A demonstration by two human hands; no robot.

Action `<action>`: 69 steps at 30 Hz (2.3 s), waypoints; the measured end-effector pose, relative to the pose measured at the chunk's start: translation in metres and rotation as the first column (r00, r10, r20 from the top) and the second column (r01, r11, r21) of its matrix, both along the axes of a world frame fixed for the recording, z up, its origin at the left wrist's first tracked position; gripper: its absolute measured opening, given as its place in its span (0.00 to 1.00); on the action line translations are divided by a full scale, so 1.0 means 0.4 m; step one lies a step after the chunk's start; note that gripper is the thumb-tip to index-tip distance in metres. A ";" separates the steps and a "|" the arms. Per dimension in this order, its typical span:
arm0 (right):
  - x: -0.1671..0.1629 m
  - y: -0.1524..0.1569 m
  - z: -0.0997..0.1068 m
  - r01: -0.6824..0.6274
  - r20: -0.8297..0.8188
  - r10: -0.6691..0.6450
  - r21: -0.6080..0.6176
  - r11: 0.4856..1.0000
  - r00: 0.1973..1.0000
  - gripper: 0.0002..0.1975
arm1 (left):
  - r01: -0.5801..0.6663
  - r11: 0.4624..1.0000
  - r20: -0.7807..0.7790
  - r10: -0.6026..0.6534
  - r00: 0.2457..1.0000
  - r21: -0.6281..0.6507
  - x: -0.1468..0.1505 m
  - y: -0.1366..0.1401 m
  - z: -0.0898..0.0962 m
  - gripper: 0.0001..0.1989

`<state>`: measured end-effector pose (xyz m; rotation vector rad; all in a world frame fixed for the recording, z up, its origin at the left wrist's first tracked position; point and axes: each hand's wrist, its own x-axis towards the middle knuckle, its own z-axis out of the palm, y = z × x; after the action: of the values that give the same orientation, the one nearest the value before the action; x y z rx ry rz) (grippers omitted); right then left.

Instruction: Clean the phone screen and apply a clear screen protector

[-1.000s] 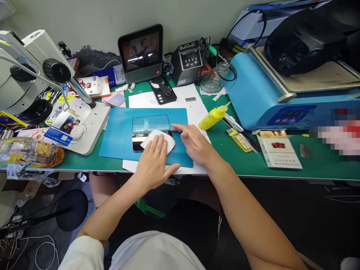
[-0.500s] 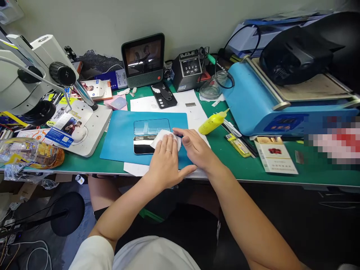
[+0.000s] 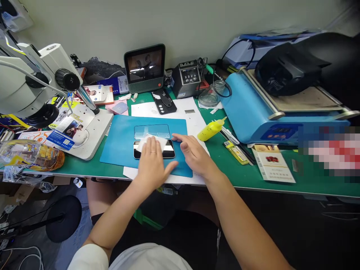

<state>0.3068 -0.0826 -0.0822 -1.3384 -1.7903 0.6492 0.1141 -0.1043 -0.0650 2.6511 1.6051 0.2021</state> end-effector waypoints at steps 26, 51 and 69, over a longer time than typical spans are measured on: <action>0.003 0.004 -0.008 -0.031 -0.028 0.030 -0.016 0.999 0.999 0.40 | 0.107 0.992 -0.030 -0.109 0.994 -0.070 0.018 -0.001 0.013 0.53; 0.007 0.001 -0.019 -0.021 -0.014 0.021 0.001 1.000 1.000 0.38 | 0.166 0.986 -0.034 -0.167 0.985 -0.031 0.058 -0.041 0.001 0.51; 0.008 0.002 -0.020 -0.020 -0.023 0.020 0.005 1.000 1.000 0.39 | 0.054 0.998 -0.079 -0.056 0.995 -0.025 0.082 -0.013 0.002 0.50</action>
<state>0.3099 -0.0819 -0.0901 -1.3062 -1.7879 0.6680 0.1470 -0.1096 -0.0643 2.7151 1.5439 0.0765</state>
